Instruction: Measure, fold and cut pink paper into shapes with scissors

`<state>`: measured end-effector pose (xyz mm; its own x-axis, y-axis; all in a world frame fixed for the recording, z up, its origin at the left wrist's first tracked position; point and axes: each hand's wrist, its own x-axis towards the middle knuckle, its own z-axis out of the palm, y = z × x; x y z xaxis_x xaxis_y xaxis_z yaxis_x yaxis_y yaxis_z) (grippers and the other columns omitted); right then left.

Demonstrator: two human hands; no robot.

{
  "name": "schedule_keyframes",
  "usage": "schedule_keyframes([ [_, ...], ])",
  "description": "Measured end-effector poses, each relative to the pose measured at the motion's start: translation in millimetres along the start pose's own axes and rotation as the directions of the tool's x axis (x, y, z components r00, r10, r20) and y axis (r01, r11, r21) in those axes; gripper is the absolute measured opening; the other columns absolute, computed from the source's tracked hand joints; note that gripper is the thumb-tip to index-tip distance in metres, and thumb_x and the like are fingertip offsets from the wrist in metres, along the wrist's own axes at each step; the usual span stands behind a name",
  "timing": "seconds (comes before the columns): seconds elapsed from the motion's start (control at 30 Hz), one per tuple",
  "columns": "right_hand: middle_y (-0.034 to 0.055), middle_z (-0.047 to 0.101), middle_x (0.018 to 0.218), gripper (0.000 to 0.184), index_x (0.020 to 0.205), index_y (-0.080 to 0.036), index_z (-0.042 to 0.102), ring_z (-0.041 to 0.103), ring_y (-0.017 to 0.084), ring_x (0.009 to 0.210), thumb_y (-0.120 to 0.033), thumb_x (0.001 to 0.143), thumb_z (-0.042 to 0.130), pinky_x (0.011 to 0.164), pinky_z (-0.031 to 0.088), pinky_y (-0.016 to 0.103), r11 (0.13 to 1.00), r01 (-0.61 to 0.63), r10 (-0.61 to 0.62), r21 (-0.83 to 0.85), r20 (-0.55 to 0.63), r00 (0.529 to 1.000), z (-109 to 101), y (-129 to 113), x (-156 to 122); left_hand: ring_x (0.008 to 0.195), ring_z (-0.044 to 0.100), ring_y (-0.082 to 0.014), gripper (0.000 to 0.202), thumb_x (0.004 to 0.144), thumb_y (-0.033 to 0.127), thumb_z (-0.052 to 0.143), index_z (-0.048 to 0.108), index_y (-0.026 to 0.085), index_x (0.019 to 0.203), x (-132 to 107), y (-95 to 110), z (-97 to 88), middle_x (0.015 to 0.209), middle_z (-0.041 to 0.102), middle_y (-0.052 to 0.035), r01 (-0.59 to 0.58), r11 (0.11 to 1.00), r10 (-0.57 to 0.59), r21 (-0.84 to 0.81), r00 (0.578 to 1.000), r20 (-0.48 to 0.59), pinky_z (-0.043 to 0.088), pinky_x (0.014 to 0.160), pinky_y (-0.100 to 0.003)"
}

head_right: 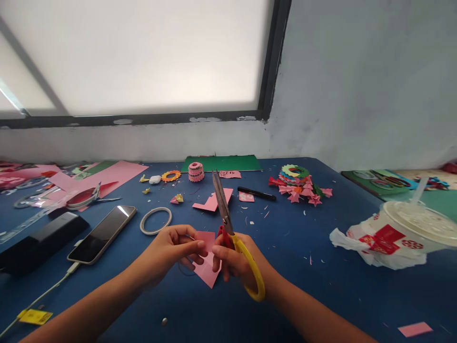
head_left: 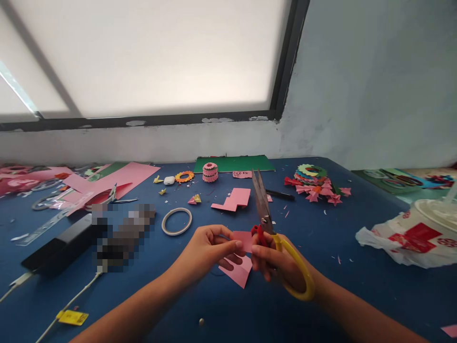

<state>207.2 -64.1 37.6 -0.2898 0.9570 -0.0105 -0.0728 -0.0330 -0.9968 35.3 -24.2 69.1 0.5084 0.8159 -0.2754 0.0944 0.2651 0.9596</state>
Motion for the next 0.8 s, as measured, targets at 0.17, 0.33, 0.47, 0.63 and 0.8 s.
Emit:
schedule_keyframes([
  [0.17,-0.0043,0.052,0.051,0.028,0.068,-0.018,0.048,0.042,0.007,0.036,-0.045,0.073,0.056,0.038,0.028,0.020,1.000,-0.006,0.005,-0.022,-0.036,0.999,-3.4,5.6,2.8,0.061,0.063,-0.0133,0.026,0.067,0.036,0.071,0.057,0.015,0.071,3.6,-5.8,-3.0,0.060,0.062,0.0013,-0.028,0.999,0.027,0.039,1.000,0.016,0.047,0.048,-0.020],
  [0.33,-0.0062,0.049,0.048,0.029,0.070,-0.018,0.048,0.039,0.006,0.035,-0.045,0.073,0.057,0.036,0.027,0.019,0.999,0.000,0.000,-0.037,-0.021,1.000,-1.5,8.9,5.0,0.057,0.055,-0.0088,0.020,0.070,0.031,0.068,0.060,0.014,0.077,5.8,-7.6,-6.7,0.063,0.058,0.0027,-0.080,0.993,0.079,0.092,0.997,0.013,0.046,0.050,-0.019],
  [0.47,-0.0060,0.049,0.050,0.032,0.071,-0.018,0.047,0.040,0.006,0.036,-0.048,0.075,0.057,0.036,0.029,0.019,0.998,-0.006,0.003,-0.066,-0.059,0.998,-2.5,12.2,8.5,0.055,0.054,-0.0081,0.018,0.070,0.031,0.066,0.061,0.014,0.072,6.8,-3.4,-16.0,0.062,0.059,0.0017,-0.071,0.980,0.074,0.183,0.997,-0.012,0.046,0.054,-0.020],
  [0.63,-0.0053,0.050,0.051,0.034,0.072,-0.018,0.048,0.040,0.006,0.035,-0.051,0.077,0.056,0.036,0.027,0.019,0.995,0.002,-0.018,-0.098,-0.165,0.986,-16.4,18.9,17.4,0.071,0.058,-0.0128,0.023,0.073,0.037,0.060,0.061,0.015,0.080,14.3,4.6,-48.6,0.075,0.061,-0.0018,0.010,0.886,0.054,0.463,0.991,-0.126,0.048,0.057,-0.021],
  [0.8,-0.0067,0.046,0.048,0.034,0.068,-0.018,0.047,0.038,0.006,0.035,-0.048,0.072,0.061,0.036,0.027,0.019,0.994,0.001,-0.026,-0.111,-0.224,0.974,-28.0,22.0,23.2,0.071,0.059,-0.0162,0.029,0.070,0.034,0.058,0.058,0.016,0.093,23.1,-1.3,-67.4,0.079,0.060,-0.0026,0.092,0.801,-0.030,0.592,0.993,-0.113,0.049,0.051,-0.023],
])
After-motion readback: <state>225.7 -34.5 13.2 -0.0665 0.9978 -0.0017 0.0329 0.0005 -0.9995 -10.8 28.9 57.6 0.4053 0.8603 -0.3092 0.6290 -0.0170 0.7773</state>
